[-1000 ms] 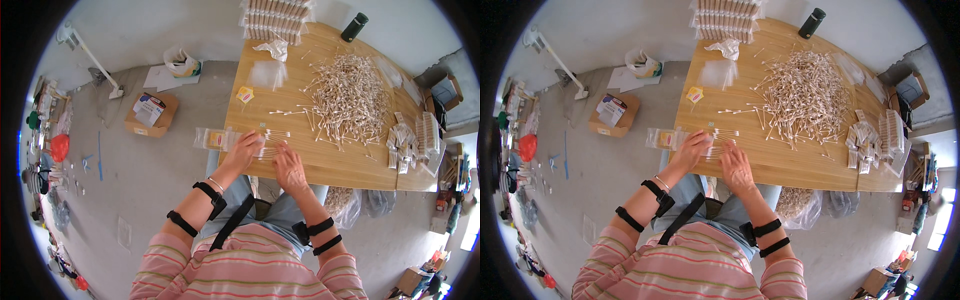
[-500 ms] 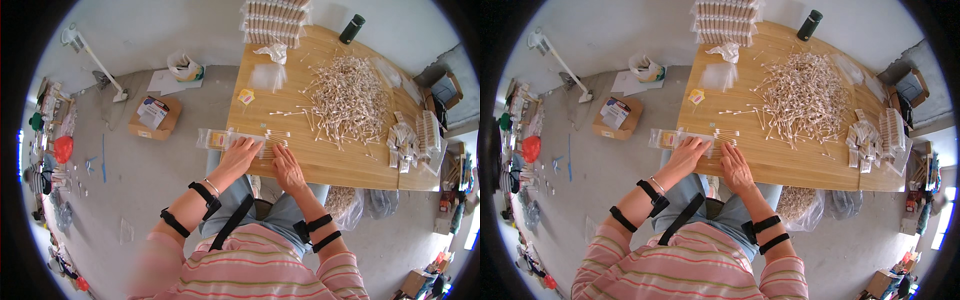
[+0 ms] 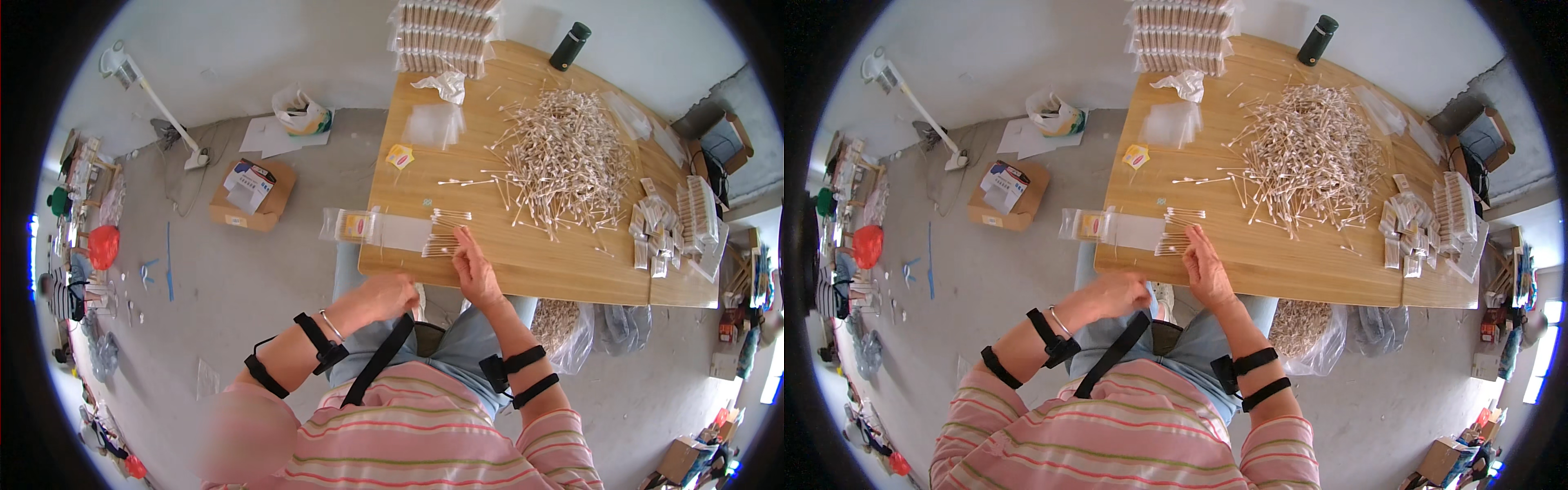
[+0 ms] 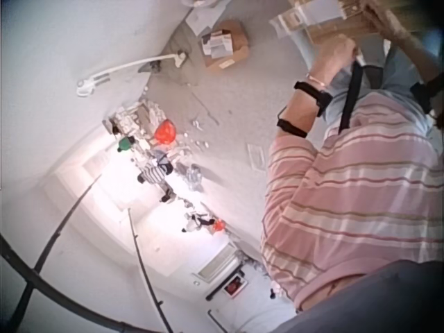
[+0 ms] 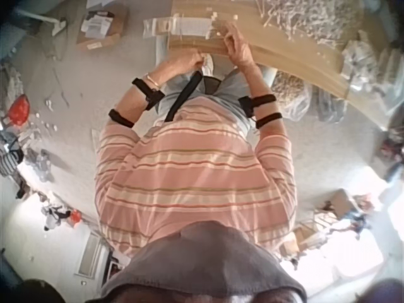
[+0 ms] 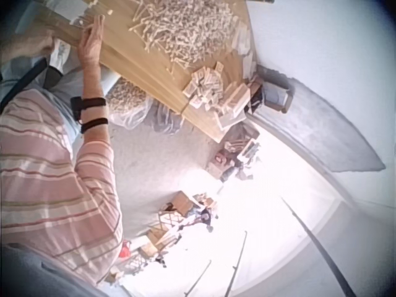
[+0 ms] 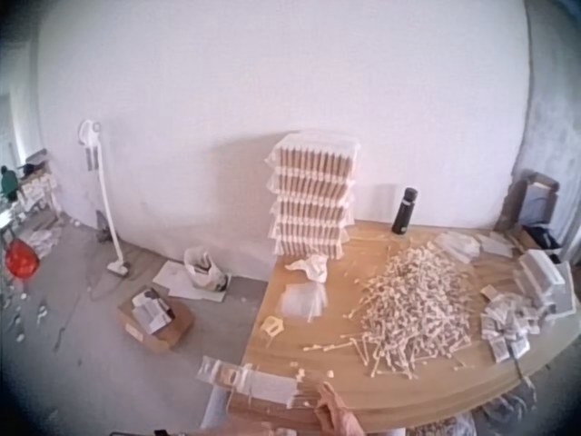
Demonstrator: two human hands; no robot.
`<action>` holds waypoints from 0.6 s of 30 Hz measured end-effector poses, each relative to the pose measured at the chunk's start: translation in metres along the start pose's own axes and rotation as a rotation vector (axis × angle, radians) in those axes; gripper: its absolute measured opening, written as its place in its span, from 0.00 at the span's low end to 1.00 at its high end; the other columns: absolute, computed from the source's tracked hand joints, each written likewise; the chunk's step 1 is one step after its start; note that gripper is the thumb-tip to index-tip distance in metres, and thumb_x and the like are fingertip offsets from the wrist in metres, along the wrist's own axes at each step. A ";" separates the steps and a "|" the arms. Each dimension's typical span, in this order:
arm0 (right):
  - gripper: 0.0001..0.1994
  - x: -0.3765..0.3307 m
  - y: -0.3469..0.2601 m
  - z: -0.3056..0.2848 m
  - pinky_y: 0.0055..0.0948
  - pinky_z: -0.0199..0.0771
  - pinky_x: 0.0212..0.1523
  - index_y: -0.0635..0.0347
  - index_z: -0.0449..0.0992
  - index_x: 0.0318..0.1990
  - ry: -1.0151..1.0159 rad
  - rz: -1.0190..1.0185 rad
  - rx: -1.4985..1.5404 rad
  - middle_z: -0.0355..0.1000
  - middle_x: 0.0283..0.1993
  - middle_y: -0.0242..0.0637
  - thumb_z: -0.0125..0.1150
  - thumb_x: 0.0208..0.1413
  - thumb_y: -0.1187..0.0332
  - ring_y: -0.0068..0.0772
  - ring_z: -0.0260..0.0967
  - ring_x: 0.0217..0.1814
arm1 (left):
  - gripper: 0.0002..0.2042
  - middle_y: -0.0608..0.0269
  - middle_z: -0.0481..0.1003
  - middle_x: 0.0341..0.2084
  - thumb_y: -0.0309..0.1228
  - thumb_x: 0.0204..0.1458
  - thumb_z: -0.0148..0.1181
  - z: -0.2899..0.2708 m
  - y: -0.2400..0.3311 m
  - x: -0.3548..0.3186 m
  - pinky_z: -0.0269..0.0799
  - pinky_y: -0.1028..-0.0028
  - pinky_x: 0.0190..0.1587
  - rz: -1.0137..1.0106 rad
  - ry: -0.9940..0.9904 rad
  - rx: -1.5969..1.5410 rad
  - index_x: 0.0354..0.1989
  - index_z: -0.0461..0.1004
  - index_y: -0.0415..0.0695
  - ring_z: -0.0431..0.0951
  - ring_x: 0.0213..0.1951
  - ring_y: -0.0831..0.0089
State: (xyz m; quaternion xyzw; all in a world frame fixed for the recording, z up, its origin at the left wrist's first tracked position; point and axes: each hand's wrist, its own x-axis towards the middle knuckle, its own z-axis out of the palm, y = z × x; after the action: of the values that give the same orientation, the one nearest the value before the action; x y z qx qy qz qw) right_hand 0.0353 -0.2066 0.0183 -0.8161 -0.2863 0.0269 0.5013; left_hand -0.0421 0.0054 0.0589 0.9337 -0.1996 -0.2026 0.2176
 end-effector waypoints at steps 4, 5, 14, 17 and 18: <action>0.17 -0.009 -0.005 -0.013 0.39 0.66 0.50 0.64 0.68 0.53 0.087 0.117 0.147 0.69 0.37 0.46 0.51 0.54 0.80 0.50 0.67 0.48 | 0.10 0.52 0.75 0.28 0.37 0.53 0.55 0.020 -0.002 0.002 0.72 0.58 0.36 -0.026 -0.060 -0.049 0.30 0.78 0.44 0.77 0.34 0.52; 0.13 -0.013 -0.002 -0.018 0.39 0.66 0.45 0.63 0.69 0.47 0.151 0.102 0.005 0.68 0.35 0.45 0.51 0.54 0.80 0.48 0.65 0.42 | 0.10 0.52 0.75 0.28 0.37 0.53 0.55 0.024 -0.005 0.003 0.72 0.58 0.36 -0.025 -0.064 -0.052 0.30 0.78 0.44 0.77 0.34 0.52; 0.04 -0.122 0.013 -0.119 0.45 0.63 0.44 0.60 0.71 0.37 0.358 0.519 -0.855 0.69 0.36 0.42 0.55 0.54 0.74 0.47 0.64 0.42 | 0.20 0.54 0.73 0.37 0.27 0.48 0.63 0.005 -0.009 0.042 0.74 0.61 0.38 -0.028 0.646 -0.229 0.51 0.69 0.44 0.76 0.37 0.53; 0.06 -0.119 0.002 -0.128 0.45 0.64 0.47 0.59 0.74 0.39 0.343 0.491 -0.986 0.71 0.39 0.42 0.57 0.53 0.73 0.47 0.65 0.45 | 0.27 0.55 0.71 0.42 0.27 0.46 0.65 0.016 -0.017 0.052 0.74 0.61 0.39 -0.110 0.670 -0.323 0.56 0.64 0.45 0.76 0.37 0.56; 0.07 -0.113 -0.001 -0.129 0.44 0.64 0.50 0.59 0.75 0.39 0.366 0.420 -0.961 0.72 0.41 0.43 0.58 0.52 0.73 0.48 0.66 0.47 | 0.28 0.55 0.71 0.42 0.29 0.45 0.67 0.017 -0.018 0.059 0.74 0.63 0.38 -0.078 0.729 -0.303 0.57 0.64 0.45 0.76 0.36 0.58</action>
State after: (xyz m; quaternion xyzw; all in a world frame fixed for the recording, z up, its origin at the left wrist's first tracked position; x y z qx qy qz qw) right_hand -0.0167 -0.3658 0.0558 -0.9839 -0.0057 -0.1493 0.0980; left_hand 0.0046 -0.0123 0.0192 0.9086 -0.0413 0.1069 0.4015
